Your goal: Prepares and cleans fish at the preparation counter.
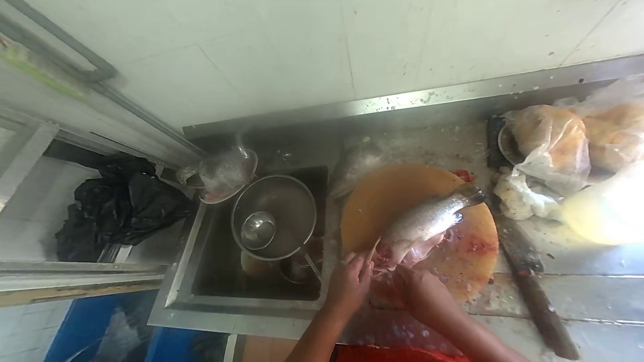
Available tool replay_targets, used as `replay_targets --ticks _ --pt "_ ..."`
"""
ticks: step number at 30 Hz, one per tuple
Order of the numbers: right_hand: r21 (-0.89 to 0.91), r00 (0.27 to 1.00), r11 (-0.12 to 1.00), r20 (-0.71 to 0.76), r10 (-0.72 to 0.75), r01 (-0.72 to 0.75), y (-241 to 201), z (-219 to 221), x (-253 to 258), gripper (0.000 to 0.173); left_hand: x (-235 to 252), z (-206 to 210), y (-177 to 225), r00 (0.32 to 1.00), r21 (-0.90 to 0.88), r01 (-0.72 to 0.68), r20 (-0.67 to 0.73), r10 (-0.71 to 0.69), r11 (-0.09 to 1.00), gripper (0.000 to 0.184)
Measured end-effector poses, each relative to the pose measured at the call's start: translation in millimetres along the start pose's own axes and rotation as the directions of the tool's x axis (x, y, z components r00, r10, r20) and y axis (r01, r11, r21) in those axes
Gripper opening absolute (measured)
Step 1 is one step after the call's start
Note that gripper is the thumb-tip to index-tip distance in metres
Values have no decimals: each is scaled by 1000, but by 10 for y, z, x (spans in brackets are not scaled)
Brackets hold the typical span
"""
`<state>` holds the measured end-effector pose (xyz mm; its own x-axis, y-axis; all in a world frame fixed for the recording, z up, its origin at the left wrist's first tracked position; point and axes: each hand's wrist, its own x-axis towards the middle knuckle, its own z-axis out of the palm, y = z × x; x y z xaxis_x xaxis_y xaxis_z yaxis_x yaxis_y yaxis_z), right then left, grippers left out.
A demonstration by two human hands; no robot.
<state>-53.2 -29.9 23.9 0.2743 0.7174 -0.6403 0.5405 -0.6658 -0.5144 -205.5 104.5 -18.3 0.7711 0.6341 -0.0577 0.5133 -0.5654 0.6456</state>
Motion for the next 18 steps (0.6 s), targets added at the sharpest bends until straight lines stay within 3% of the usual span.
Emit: replay_targets --ticks 5,12,18 --pt "67 1000 998 -4 -2 2 7 96 -11 36 -30 6 30 1000 10 -25 -3 26 1000 33" --pt "65 993 991 52 109 -113 -149 88 66 52 -35 -19 23 997 7 -76 20 76 997 33" --pt "36 978 977 15 209 -209 -259 59 115 73 32 -104 84 994 -103 26 108 -15 994 35"
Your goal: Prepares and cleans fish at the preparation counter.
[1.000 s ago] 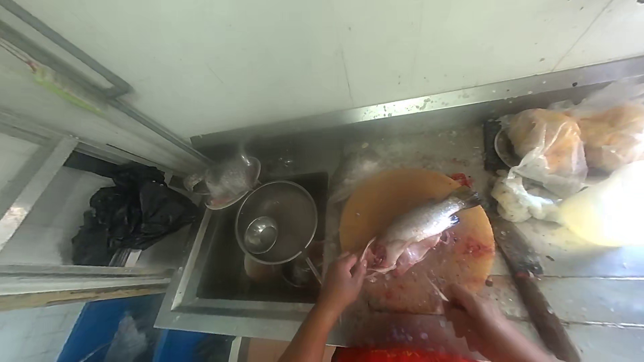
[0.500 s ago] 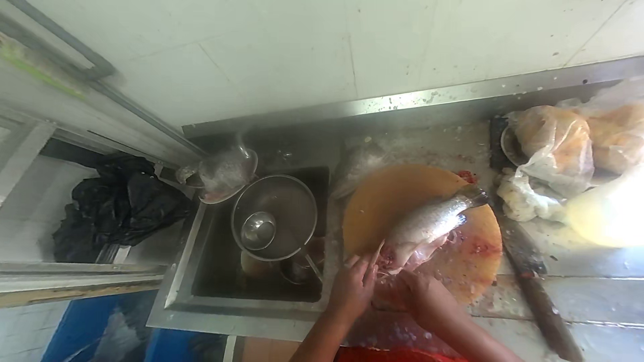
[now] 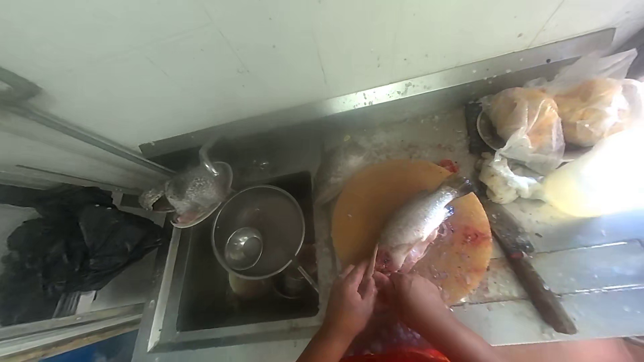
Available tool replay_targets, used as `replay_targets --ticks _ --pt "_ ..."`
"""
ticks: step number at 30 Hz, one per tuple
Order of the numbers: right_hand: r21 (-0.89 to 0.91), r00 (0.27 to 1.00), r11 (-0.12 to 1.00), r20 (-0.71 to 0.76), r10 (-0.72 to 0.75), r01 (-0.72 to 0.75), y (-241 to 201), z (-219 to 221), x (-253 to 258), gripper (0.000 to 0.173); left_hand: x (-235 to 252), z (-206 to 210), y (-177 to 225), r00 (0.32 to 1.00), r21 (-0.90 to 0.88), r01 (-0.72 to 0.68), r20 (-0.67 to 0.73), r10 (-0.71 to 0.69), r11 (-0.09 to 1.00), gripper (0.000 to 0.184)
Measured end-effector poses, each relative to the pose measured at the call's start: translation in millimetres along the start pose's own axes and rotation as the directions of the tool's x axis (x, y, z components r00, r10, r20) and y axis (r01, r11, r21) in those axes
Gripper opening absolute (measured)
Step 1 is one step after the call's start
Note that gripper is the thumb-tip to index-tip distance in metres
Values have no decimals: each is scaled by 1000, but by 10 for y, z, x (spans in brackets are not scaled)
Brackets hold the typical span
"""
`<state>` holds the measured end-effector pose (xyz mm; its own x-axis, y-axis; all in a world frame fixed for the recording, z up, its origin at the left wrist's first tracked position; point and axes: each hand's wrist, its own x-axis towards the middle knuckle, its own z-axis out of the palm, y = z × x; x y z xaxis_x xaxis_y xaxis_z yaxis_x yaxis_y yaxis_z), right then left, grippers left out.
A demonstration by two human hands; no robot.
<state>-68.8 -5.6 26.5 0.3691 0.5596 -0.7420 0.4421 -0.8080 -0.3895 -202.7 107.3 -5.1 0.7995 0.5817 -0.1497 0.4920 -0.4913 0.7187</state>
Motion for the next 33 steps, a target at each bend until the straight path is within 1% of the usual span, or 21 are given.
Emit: replay_targets --ticks 3,6,9,11,12,14,15,16,18,19,20,21,23,24,25,27,28,29,31,32,33 --pt "14 999 999 11 37 -38 -4 15 24 72 11 -15 -13 999 -28 -38 -25 38 999 33" --pt "45 998 997 -11 64 -64 39 1 29 76 38 24 -17 994 -47 -99 -41 97 994 34" --pt "78 992 989 17 128 -129 42 -11 34 81 45 40 -24 990 -45 -136 -47 134 990 36" --pt "158 983 971 58 172 -179 80 -3 43 81 32 55 -7 990 -42 -138 -40 137 989 36" --pt "232 979 952 71 190 -201 126 32 62 79 27 62 3 990 -44 -135 -39 134 990 36" --pt "429 975 875 98 201 -224 256 142 110 74 29 67 19 992 -59 -123 -22 122 991 36" --pt "538 978 818 95 184 -206 331 214 123 69 34 74 29 994 -63 -113 -12 113 992 36" --pt "641 985 749 79 152 -167 397 288 120 65 33 82 32 995 -60 -98 1 99 993 36" --pt "813 998 581 2 58 -35 467 426 77 58 14 80 9 997 -82 -61 32 64 995 37" --pt "867 998 497 -52 21 35 476 473 50 56 9 79 1 998 -110 -41 45 46 993 39" --pt "888 996 452 -94 -2 85 489 490 28 56 12 84 9 998 -147 -18 60 27 989 43" --pt "894 992 431 -129 -11 121 504 509 11 57 13 92 31 996 -191 8 87 9 982 50" --pt "887 985 432 -172 -23 165 544 555 -3 60 6 79 98 989 -222 21 146 12 975 65" --pt "876 980 442 -198 -31 191 559 559 -2 61 18 63 133 987 -198 -22 152 53 980 65" --pt "866 974 451 -223 -36 215 566 556 -4 60 35 44 169 983 -151 -100 136 121 984 58" --pt "840 964 486 -266 -19 242 578 544 -20 56 102 -29 233 955 -12 -267 129 266 964 39" --pt "827 962 509 -273 -9 239 595 535 -33 54 148 -93 265 937 66 -323 164 309 944 34" --pt "815 960 527 -280 -3 239 615 531 -45 55 209 -171 303 918 140 -361 226 325 922 35" --pt "785 954 568 -300 1 247 679 549 -35 59 376 -274 373 863 213 -434 376 336 875 54" --pt "757 952 605 -305 -4 245 712 565 -32 60 454 -297 402 821 204 -472 458 342 858 63" --pt "729 952 641 -307 -6 239 738 580 -30 61 525 -311 430 770 172 -503 535 348 847 66"
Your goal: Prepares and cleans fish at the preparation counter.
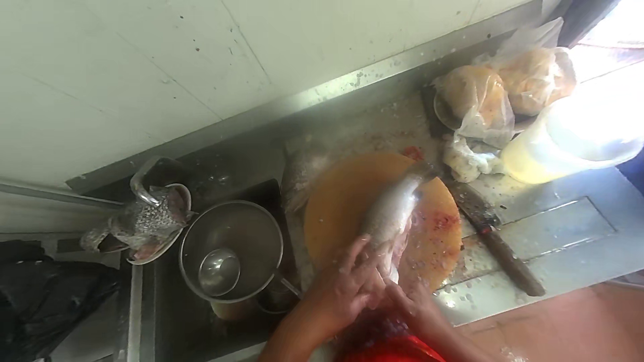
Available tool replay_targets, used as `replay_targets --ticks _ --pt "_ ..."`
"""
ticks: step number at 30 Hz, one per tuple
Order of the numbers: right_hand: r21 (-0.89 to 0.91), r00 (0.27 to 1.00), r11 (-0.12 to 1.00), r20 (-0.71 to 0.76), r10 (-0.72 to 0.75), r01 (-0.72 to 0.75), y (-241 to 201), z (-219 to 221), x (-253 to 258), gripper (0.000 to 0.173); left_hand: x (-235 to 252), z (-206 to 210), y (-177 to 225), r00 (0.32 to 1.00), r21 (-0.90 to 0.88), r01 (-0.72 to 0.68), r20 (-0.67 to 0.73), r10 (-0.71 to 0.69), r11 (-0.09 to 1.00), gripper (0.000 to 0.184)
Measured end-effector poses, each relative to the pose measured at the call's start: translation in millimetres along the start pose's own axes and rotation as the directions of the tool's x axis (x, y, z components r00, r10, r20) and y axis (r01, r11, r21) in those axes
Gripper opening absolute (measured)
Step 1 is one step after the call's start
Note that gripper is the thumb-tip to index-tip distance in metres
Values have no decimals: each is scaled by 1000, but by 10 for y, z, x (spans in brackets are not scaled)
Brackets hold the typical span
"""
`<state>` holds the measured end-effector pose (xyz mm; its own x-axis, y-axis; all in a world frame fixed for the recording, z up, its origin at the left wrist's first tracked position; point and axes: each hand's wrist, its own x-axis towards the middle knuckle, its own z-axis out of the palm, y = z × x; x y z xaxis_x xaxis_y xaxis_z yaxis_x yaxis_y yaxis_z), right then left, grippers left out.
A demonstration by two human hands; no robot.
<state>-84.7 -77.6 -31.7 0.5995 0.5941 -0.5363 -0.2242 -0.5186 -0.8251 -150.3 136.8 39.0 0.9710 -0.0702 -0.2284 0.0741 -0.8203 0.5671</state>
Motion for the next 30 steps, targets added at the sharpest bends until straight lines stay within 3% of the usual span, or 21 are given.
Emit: replay_targets --ticks 2,4,5,8,12,19,22,26,30 --pt "-80 1000 997 -17 19 -20 0 -41 0 65 104 -57 -38 993 -47 -70 93 75 996 48" --pt "-182 994 978 6 105 -102 -68 -128 -3 71 150 -16 -90 989 -39 -137 50 139 990 21" --pt "-251 985 956 44 165 -149 -110 -174 -4 74 143 29 -107 986 -40 -165 11 166 985 17" --pt "-447 945 878 174 276 -174 -216 -249 -10 77 52 223 -98 974 -72 -210 -107 202 975 26" --pt "-522 919 847 278 279 -99 -318 -296 -32 71 -66 383 -67 938 -49 -251 -257 230 967 19" --pt "-648 893 761 315 321 -45 -564 -287 -3 77 -134 432 -72 928 -44 -246 -298 222 968 19" --pt "-698 866 715 333 373 -39 -642 -223 19 67 -139 468 -67 919 -50 -251 -326 222 967 19" --pt "-492 863 854 344 371 -171 -417 -130 23 65 -165 519 -87 925 -48 -214 -330 187 976 23" --pt "52 905 956 342 253 -287 -73 -85 7 65 -216 533 -187 940 -129 -161 -324 112 978 26"
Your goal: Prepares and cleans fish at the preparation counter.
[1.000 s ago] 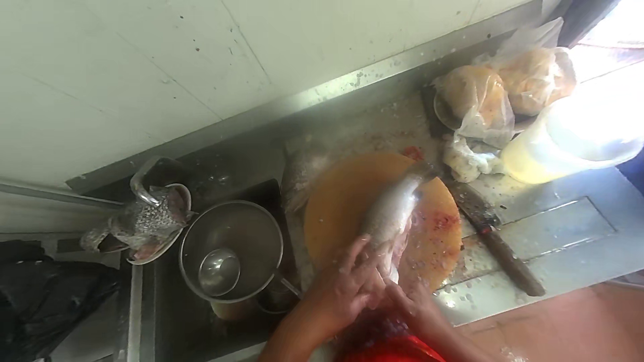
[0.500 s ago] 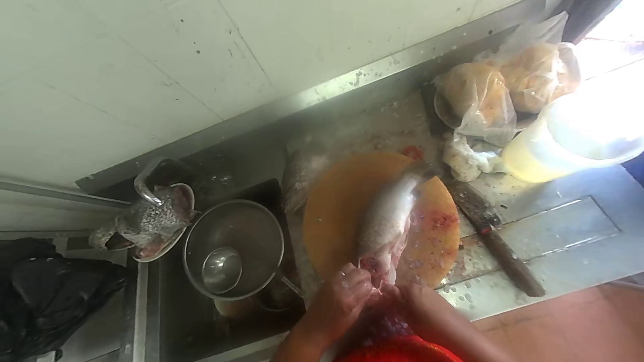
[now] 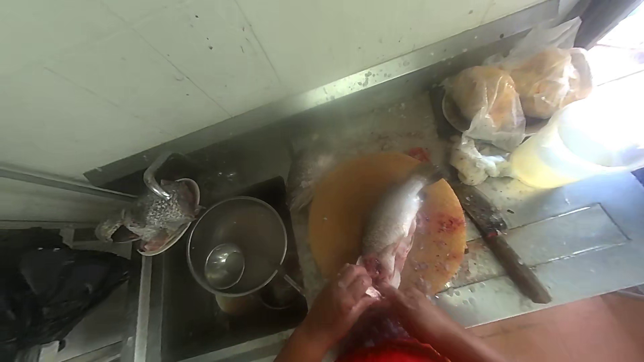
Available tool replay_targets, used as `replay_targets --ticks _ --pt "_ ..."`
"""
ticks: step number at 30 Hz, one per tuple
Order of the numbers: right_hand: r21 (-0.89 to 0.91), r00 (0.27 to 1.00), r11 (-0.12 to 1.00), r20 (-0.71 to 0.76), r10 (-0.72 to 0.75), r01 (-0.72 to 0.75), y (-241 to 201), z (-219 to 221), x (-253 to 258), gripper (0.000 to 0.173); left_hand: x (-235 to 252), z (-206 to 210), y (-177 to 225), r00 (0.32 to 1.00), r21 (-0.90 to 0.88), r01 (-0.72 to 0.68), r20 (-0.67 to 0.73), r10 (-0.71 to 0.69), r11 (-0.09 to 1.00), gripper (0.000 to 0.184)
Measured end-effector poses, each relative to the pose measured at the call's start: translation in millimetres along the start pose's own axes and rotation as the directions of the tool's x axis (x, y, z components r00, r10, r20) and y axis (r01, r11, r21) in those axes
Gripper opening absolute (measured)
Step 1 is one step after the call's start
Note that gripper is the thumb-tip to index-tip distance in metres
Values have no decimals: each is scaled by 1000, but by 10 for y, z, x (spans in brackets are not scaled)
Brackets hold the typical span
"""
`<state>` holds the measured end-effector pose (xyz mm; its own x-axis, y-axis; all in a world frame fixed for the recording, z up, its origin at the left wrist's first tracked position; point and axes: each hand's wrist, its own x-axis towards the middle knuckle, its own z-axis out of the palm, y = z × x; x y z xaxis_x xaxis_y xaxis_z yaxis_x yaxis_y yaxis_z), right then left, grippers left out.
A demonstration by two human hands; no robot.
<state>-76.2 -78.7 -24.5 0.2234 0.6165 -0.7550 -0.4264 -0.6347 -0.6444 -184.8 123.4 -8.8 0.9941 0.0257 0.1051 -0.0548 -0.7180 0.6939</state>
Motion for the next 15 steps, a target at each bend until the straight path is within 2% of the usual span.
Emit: replay_targets --ticks 2,7,9,11,13,15 --pt "198 998 979 26 -62 56 57 -3 -18 62 -11 27 -9 999 -16 23 -23 -24 1000 26" --pt "398 972 898 57 -230 189 133 -20 -85 59 57 195 89 993 -7 64 -98 -65 998 24" --pt "367 927 871 60 -371 325 154 11 -189 57 57 262 75 989 52 108 -104 -102 993 18" --pt "248 879 856 36 -475 453 103 30 -375 54 7 299 7 981 58 166 -112 -159 984 16" --pt "177 885 868 -106 -452 465 72 -27 -494 57 -25 255 -41 979 14 180 -98 -178 984 15" --pt "165 911 903 -189 -367 398 89 -180 -491 61 -31 210 -33 976 -41 198 -86 -201 979 15"
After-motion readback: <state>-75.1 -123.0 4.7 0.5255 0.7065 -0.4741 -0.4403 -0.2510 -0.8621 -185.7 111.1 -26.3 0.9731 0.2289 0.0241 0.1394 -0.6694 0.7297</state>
